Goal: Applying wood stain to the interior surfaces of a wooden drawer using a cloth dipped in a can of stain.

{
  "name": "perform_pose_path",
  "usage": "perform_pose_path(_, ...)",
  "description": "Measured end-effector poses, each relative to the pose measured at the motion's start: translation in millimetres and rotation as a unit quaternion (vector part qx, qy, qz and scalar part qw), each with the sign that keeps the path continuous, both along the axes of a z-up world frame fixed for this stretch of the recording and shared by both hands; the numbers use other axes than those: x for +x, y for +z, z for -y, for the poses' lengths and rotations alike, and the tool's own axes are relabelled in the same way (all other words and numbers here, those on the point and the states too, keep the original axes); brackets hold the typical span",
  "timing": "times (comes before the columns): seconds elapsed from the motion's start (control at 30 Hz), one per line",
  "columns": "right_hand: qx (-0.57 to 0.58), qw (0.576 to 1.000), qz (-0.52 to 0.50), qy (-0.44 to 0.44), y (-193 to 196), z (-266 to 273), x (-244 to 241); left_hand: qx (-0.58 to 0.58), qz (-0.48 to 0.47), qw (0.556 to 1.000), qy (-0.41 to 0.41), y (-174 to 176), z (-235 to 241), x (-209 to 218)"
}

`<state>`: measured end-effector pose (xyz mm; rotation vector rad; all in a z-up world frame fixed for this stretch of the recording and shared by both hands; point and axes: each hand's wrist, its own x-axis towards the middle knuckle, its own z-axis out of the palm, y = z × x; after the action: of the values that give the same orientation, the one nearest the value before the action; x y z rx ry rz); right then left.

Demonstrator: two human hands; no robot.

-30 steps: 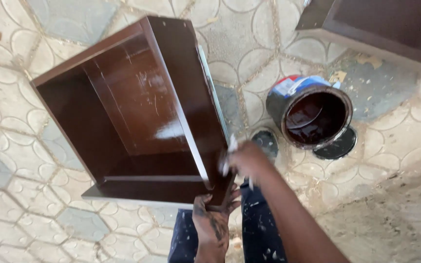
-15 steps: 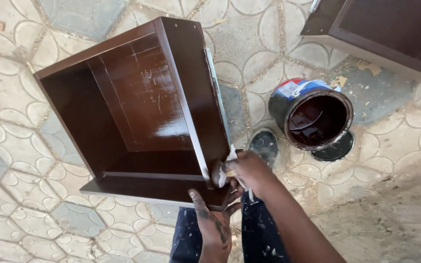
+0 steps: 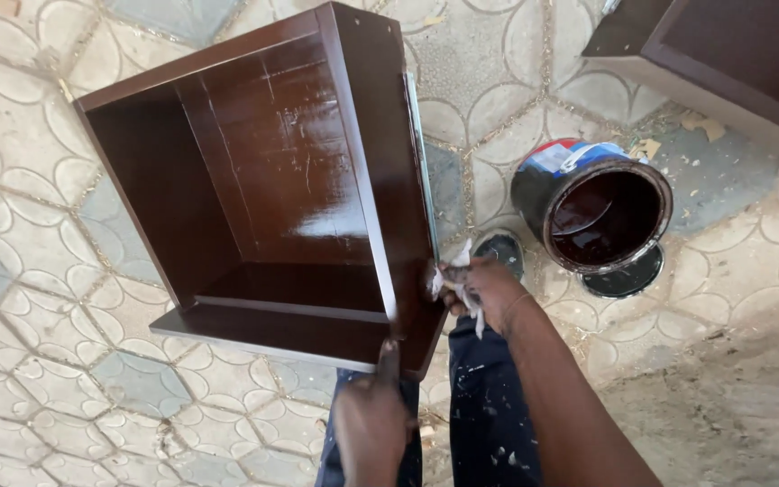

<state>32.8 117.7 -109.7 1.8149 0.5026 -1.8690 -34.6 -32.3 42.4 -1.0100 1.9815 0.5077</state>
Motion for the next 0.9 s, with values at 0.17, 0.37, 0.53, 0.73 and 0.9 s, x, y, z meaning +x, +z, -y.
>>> perform_pose_path(0.17,-0.003,0.996,0.068,0.061,18,-1,-21,0.049,-0.323,0.888,-0.325,-33,30,-13)
perform_pose_path(0.37,-0.045,0.979,-0.024,0.196,95,0,-44,0.076,-0.412,0.878,-0.230,-47,8,-24)
perform_pose_path(0.53,0.001,0.946,-0.030,0.322,123,-36,-51,0.014,-0.307,0.937,-0.164,-37,-3,-38)
perform_pose_path(0.73,0.125,0.672,-0.232,0.692,8,-32,-24,0.037,-0.366,0.909,-0.197,-40,0,-31)
perform_pose_path(0.9,0.069,0.644,-0.377,0.662,74,-18,-45,0.030,-0.383,0.904,-0.190,-46,3,-32)
